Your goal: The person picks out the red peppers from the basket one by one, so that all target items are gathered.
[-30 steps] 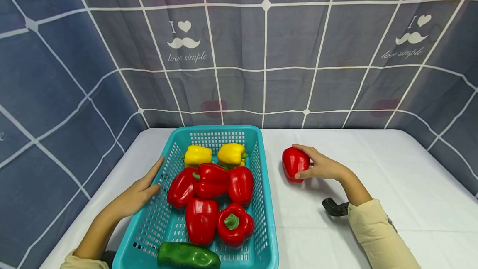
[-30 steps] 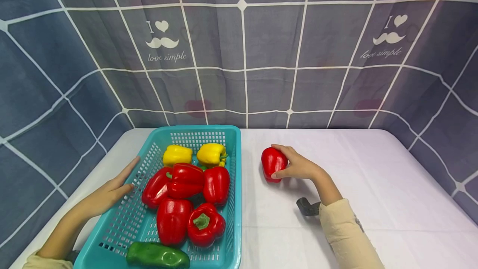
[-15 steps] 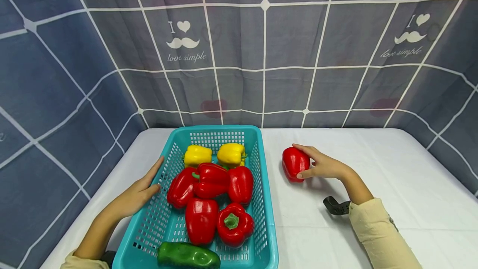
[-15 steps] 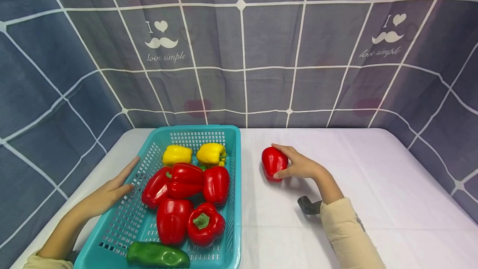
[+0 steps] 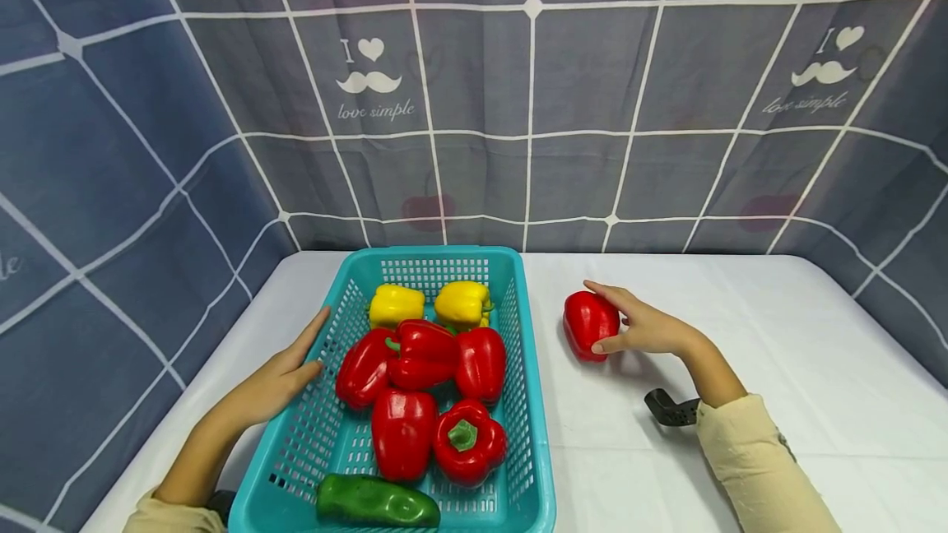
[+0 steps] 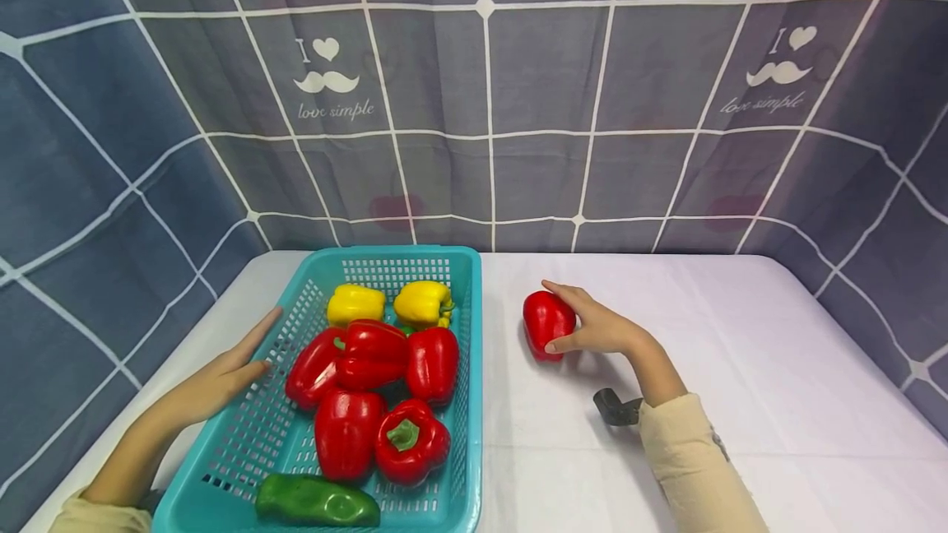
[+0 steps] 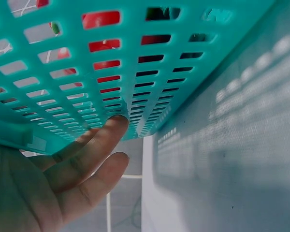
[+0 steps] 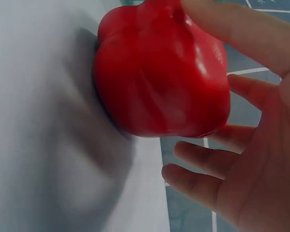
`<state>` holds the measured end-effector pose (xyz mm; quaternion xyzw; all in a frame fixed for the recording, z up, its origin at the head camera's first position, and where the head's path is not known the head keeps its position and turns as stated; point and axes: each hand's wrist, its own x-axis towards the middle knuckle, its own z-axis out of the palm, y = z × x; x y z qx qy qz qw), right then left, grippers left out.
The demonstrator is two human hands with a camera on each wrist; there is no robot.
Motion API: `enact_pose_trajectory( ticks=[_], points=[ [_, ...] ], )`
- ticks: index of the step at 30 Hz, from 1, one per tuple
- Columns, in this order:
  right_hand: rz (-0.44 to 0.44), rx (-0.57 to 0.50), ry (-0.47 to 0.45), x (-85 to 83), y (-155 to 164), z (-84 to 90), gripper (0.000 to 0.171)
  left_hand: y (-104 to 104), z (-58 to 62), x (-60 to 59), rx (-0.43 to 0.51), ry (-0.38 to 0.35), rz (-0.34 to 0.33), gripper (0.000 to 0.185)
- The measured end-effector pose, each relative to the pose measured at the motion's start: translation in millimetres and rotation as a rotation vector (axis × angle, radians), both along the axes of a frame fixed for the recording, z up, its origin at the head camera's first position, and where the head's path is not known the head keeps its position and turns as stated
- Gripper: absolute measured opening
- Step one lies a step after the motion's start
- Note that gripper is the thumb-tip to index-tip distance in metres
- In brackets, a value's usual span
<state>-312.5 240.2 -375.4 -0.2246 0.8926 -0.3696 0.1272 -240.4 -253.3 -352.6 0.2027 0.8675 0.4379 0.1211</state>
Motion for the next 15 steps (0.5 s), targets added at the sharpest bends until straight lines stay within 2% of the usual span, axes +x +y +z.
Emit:
enact_pose_trajectory(
  ticks=[4, 11, 15],
  points=[
    [0.001, 0.000, 0.033, 0.7, -4.7, 2.7, 0.088, -1.4, -0.4, -0.1, 0.002, -0.007, 0.000, 0.067],
    [-0.012, 0.013, 0.151, 2.8, -14.1, 7.3, 0.089, -1.1, -1.3, -0.4, -0.007, 0.008, -0.005, 0.066],
    [-0.016, 0.018, 0.165, 5.2, -19.8, 10.5, 0.090, -1.0, -1.2, -1.5, 0.007, 0.014, -0.014, 0.067]
  ],
)
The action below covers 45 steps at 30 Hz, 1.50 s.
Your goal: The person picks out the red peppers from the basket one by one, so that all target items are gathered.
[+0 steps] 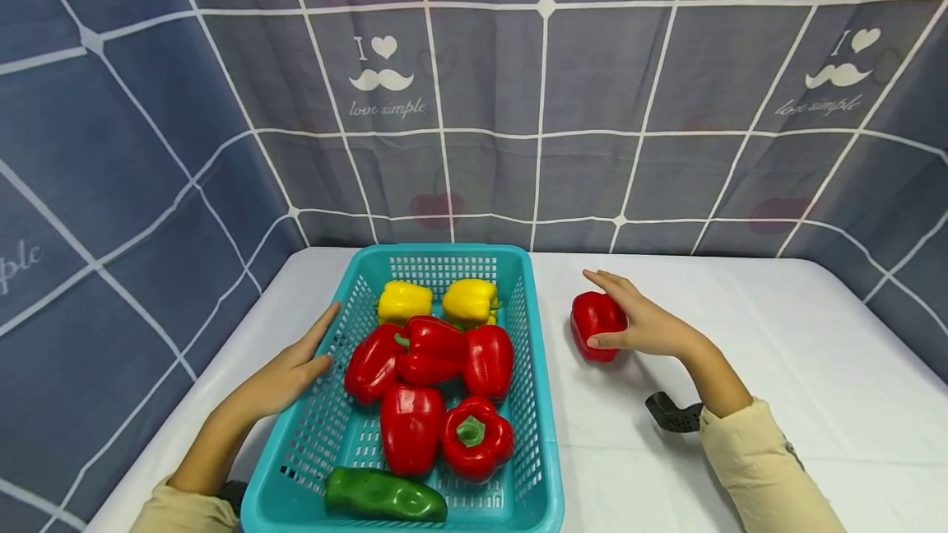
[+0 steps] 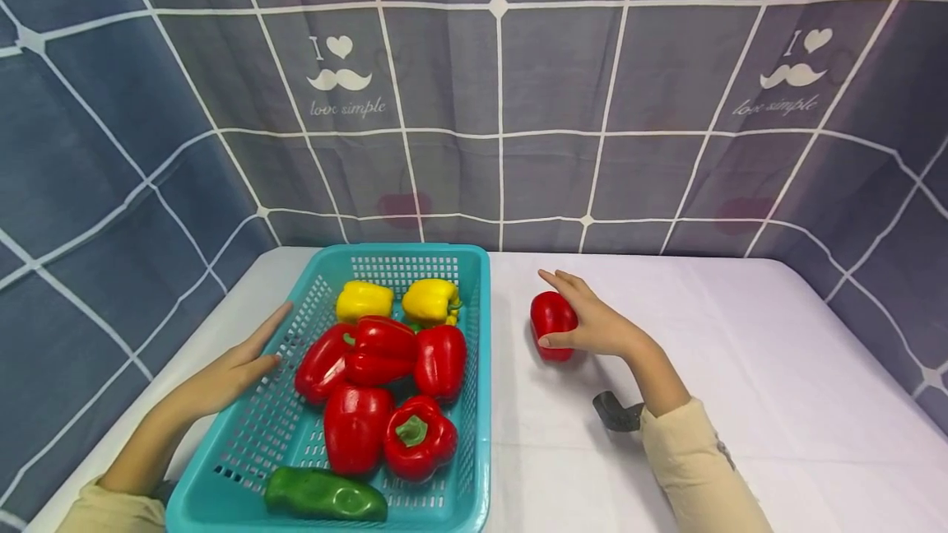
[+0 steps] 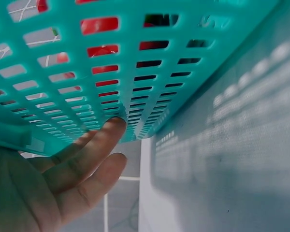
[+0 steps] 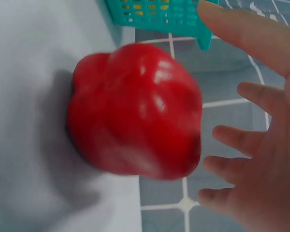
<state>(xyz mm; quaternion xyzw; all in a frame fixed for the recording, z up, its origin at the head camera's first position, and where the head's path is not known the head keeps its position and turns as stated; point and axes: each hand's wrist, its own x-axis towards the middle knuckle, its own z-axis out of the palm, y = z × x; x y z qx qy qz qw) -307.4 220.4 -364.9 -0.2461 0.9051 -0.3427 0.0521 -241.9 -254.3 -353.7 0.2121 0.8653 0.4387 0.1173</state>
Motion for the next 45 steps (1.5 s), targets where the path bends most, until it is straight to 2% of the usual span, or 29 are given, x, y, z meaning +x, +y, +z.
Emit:
enact_pose_trajectory(
  ticks=[9, 17, 21, 25, 31, 38, 45],
  points=[
    [0.048, -0.007, 0.134, 8.0, -27.4, 18.2, 0.089, -1.0, 0.6, -1.9, 0.036, -0.021, 0.005, 0.069],
    [0.175, 0.012, 0.234, 5.6, -64.0, 48.1, 0.089, -2.0, 0.1, -1.7, 0.007, -0.007, 0.025, 0.068],
    [0.226, 0.034, 0.227, 5.2, -81.9, 59.7, 0.089, -0.8, 0.0, -2.6, -0.011, 0.008, 0.033, 0.067],
    [0.278, 0.045, 0.214, 5.3, -96.8, 63.5, 0.088, 0.2, -0.9, -3.5, -0.024, 0.009, 0.041, 0.067],
    [0.339, 0.081, 0.206, 6.4, -116.2, 63.0, 0.087, 1.6, -1.5, -4.2, -0.037, 0.020, 0.042, 0.067],
    [0.386, 0.105, 0.150, 10.1, -138.9, 63.5, 0.088, 1.9, 0.4, -2.6, -0.026, 0.036, 0.034, 0.067],
    [0.432, 0.181, 0.141, 15.8, -155.8, 57.3, 0.087, 1.4, 1.7, -0.7, -0.005, 0.010, 0.042, 0.068]
  ],
)
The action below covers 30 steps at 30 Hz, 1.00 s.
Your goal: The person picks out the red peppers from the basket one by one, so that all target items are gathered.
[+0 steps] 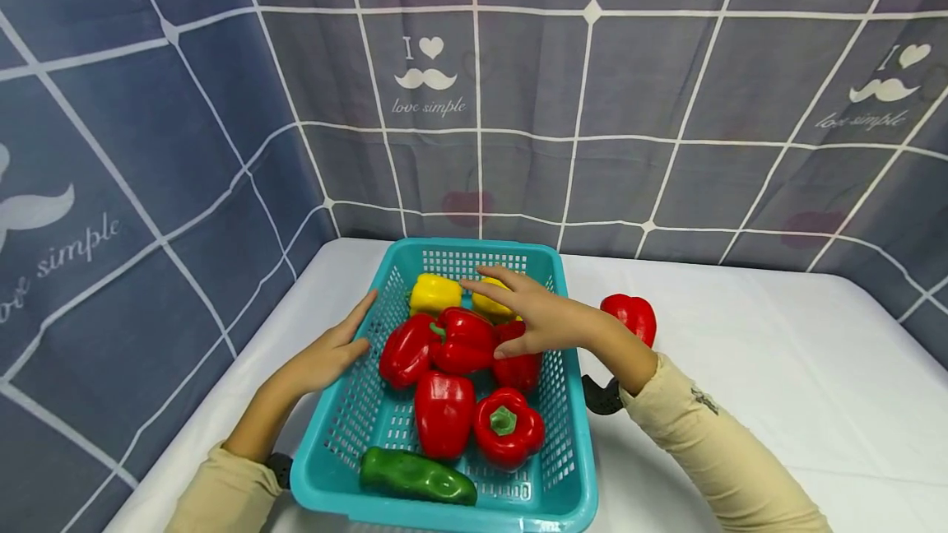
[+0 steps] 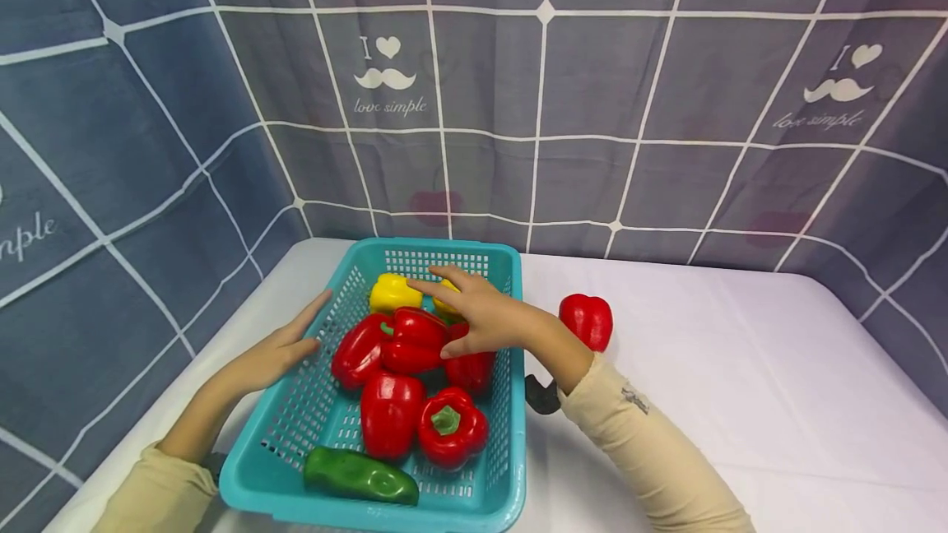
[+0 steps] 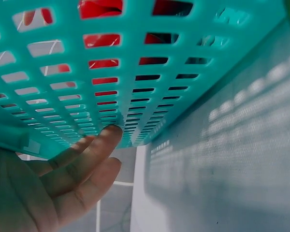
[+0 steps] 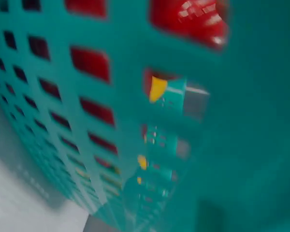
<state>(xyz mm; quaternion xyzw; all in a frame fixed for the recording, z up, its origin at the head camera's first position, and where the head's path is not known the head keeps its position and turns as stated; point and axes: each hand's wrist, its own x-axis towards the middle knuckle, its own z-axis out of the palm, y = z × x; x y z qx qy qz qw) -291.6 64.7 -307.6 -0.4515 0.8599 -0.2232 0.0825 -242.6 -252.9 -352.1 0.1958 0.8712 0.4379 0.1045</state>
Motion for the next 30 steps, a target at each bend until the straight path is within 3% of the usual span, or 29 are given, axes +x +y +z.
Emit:
enact_pose_trajectory(
  ticks=[6, 16, 30],
  points=[
    [0.062, 0.041, -0.007, 3.3, -8.9, -6.6, 0.094, 2.2, -1.9, -2.4, -0.022, 0.026, -0.006, 0.067],
    [0.122, 0.066, -0.056, 4.2, -16.4, -23.4, 0.096, 4.5, -1.4, -4.2, -0.001, -0.037, 0.010, 0.068],
    [0.110, 0.024, -0.018, 1.7, -22.9, -32.6, 0.098, -0.5, -3.0, -4.0, 0.018, -0.042, 0.011, 0.069]
  ],
)
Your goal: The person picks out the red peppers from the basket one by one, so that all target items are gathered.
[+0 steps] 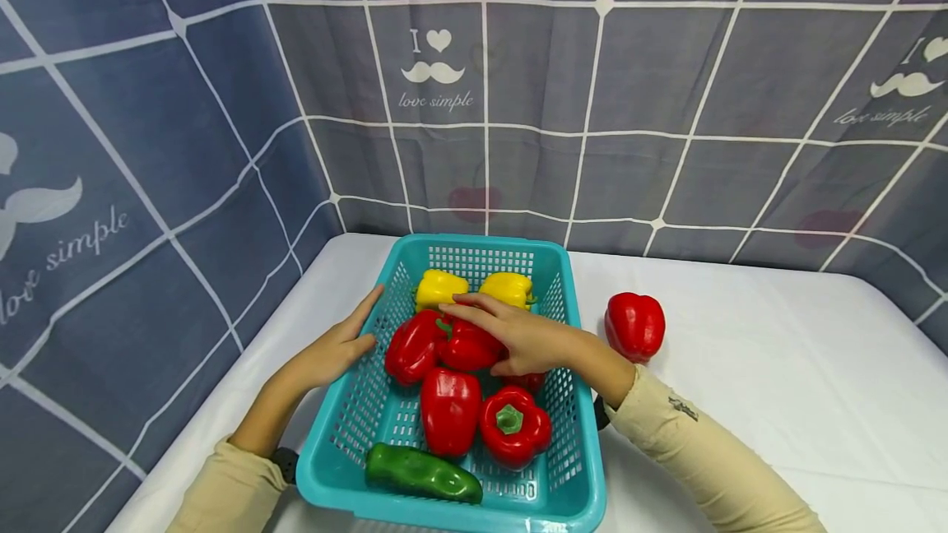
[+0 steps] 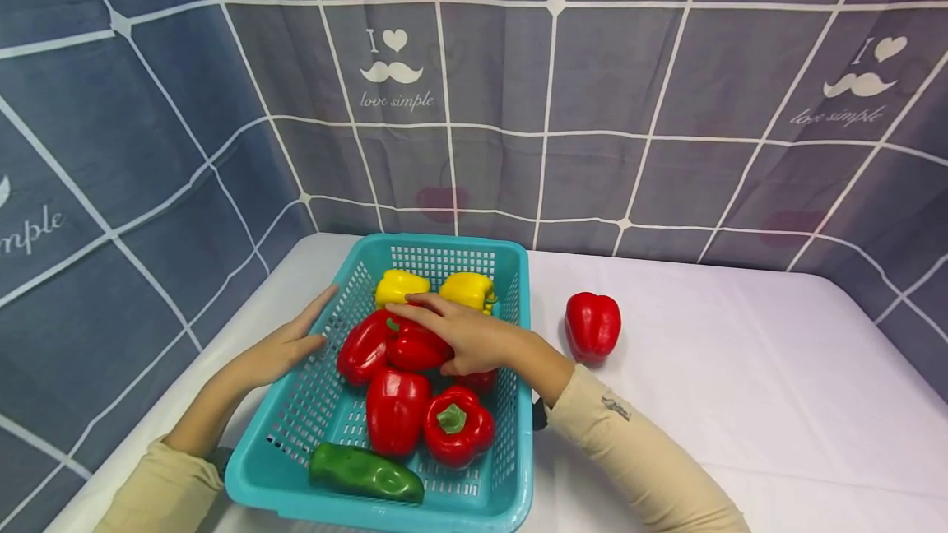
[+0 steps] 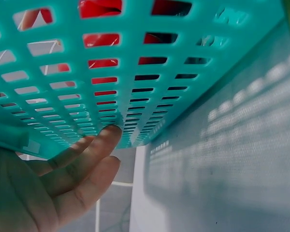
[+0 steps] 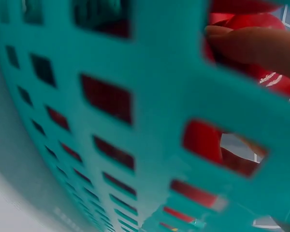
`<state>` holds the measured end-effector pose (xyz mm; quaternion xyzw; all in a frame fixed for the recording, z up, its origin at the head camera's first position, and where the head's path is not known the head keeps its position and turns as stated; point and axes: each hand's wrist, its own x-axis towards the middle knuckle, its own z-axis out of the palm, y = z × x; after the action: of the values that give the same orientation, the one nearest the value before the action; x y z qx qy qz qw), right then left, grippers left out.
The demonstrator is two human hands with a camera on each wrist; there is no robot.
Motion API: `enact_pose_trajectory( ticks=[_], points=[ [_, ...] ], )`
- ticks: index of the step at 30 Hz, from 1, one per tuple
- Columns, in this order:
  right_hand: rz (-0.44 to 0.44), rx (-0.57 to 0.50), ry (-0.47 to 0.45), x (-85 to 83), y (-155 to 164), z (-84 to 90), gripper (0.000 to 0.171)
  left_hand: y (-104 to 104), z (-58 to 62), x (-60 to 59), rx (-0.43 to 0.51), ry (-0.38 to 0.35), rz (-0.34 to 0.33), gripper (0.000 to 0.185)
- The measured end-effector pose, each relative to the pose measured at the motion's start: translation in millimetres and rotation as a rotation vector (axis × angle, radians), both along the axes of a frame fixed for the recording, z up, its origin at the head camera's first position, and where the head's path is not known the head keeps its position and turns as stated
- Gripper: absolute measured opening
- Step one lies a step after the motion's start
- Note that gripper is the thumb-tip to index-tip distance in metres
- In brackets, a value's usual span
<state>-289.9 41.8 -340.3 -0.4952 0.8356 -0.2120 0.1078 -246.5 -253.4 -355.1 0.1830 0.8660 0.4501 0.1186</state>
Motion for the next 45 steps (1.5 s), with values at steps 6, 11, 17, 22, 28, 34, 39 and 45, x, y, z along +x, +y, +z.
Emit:
enact_pose_trajectory(
  ticks=[6, 11, 17, 22, 28, 34, 39, 45],
  points=[
    [-0.027, -0.024, -0.007, 0.3, 1.4, -1.4, 0.098, 1.4, -0.3, -0.2, 0.007, -0.004, -0.002, 0.069],
    [-0.046, -0.036, -0.025, 1.7, 3.4, 1.2, 0.097, 2.5, -1.2, -0.9, 0.002, -0.003, -0.002, 0.069],
    [-0.058, -0.062, -0.035, 2.2, 4.8, 2.7, 0.094, 2.8, 0.4, -0.4, 0.018, 0.003, -0.011, 0.069],
    [-0.081, -0.076, -0.052, 1.8, 5.8, 3.5, 0.092, 2.7, 1.0, 0.0, 0.033, 0.014, -0.024, 0.070],
    [-0.153, -0.133, -0.039, 0.1, 9.6, 6.5, 0.091, 3.1, 0.4, -1.3, 0.027, 0.005, -0.021, 0.069],
    [-0.218, -0.210, -0.048, -0.9, 16.4, 11.3, 0.091, 2.3, -0.3, -2.4, 0.018, -0.018, -0.010, 0.070],
    [-0.265, -0.239, -0.063, -0.9, 24.0, 14.6, 0.091, 0.9, -0.9, -2.0, 0.017, -0.007, -0.017, 0.070],
    [-0.332, -0.260, -0.086, -2.2, 34.0, 17.5, 0.092, -1.4, -1.2, -0.7, 0.004, 0.003, -0.010, 0.070]
  ],
)
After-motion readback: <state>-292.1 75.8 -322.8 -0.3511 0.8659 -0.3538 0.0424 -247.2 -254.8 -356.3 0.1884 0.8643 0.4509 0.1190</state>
